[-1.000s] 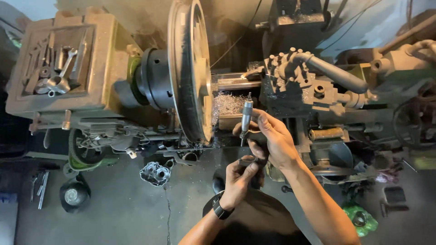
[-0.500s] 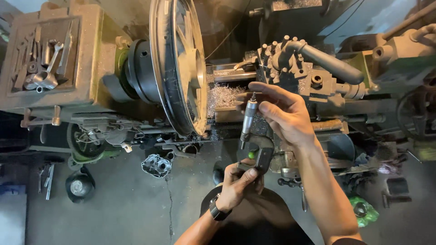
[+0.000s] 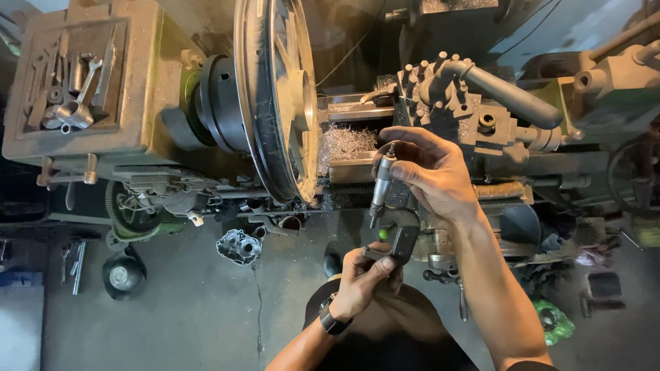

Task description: Use a micrometer to measure internal dimensions and a lathe to machine a motorcycle wheel hub.

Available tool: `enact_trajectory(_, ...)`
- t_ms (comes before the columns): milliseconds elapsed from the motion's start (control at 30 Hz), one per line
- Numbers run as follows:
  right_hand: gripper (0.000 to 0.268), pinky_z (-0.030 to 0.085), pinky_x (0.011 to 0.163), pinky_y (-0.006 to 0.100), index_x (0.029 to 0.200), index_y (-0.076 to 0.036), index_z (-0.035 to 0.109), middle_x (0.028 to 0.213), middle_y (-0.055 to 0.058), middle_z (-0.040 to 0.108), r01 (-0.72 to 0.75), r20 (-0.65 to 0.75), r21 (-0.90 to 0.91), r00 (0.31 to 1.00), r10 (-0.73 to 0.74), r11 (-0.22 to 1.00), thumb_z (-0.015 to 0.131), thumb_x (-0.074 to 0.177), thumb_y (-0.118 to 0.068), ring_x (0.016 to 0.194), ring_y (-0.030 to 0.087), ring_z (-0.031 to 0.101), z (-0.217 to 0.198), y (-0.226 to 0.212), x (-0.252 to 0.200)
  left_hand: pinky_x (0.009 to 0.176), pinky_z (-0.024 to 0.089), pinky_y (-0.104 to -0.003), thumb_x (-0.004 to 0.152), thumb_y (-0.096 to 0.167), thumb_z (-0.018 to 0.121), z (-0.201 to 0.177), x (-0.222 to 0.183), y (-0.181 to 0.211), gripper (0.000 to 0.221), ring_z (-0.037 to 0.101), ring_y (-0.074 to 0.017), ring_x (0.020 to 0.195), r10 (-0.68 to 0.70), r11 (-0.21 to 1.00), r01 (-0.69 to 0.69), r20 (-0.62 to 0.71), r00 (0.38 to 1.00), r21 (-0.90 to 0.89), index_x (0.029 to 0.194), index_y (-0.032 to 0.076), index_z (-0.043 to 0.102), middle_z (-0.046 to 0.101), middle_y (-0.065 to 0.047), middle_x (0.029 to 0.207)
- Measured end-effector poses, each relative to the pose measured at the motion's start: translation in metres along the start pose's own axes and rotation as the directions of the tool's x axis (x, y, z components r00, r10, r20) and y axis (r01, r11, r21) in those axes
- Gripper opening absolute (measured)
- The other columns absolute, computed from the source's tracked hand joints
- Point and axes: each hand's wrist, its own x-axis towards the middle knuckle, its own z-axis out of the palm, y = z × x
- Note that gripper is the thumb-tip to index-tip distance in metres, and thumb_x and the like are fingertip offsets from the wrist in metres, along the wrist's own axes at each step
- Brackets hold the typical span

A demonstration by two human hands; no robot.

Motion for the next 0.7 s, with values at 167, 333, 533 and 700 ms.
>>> enact_trajectory(167, 0.052, 0.062, 0.096, 0.042, 0.140, 0.008, 0.057, 0.114, 0.020, 0.074, 0.000, -0.001, -0.011, 1.000, 0.000, 1.000, 0.075, 0.092, -0.001, 0.105, 0.025, 0.073, 0.001, 0.001, 0.000, 0.066, 0.053, -0.031, 0.108, 0.011, 0.062, -0.001, -0.001, 0.002, 0.016, 0.063, -0.0164, 0.073, 0.010, 1.000, -0.010, 0.006, 1.000, 0.012, 0.114, -0.003, 0.060, 0.066, -0.009, 0.085)
enact_trajectory(333, 0.053, 0.061, 0.096, 0.041, 0.140, 0.007, 0.057, 0.114, 0.020, 0.074, -0.013, -0.019, -0.041, 1.000, 0.012, 0.999, 0.075, 0.091, -0.002, 0.105, 0.025, 0.073, 0.002, 0.001, 0.000, 0.066, 0.054, -0.031, 0.107, 0.011, 0.062, -0.001, 0.000, 0.002, 0.014, 0.063, -0.0162, 0.073, 0.013, 1.000, -0.013, 0.008, 1.000, -0.016, 0.113, -0.001, 0.060, 0.066, -0.010, 0.084)
enact_trajectory(533, 0.059, 0.059, 0.100, 0.038, 0.142, 0.004, 0.054, 0.122, 0.016, 0.072, 0.039, 0.038, 0.010, 0.998, -0.039, 0.999, 0.080, 0.092, -0.015, 0.113, 0.024, 0.072, 0.009, -0.002, 0.002, 0.063, 0.054, -0.031, 0.103, 0.010, 0.063, -0.002, 0.000, 0.006, 0.016, 0.064, -0.0165, 0.070, 0.013, 1.000, -0.013, -0.042, 0.999, 0.007, 0.115, 0.000, 0.060, 0.067, -0.010, 0.083)
enact_trajectory(700, 0.035, 0.052, 0.071, 0.025, 0.120, 0.002, 0.070, 0.091, 0.006, 0.068, 0.025, 0.101, -0.339, 0.995, 0.010, 0.941, 0.069, 0.101, -0.028, 0.081, 0.011, 0.064, -0.013, 0.010, -0.011, 0.068, 0.054, -0.031, 0.107, 0.012, 0.062, 0.000, -0.002, 0.022, 0.015, 0.064, -0.0164, 0.072, 0.026, 1.000, -0.026, -0.001, 1.000, 0.004, 0.112, -0.002, 0.063, 0.067, -0.010, 0.085)
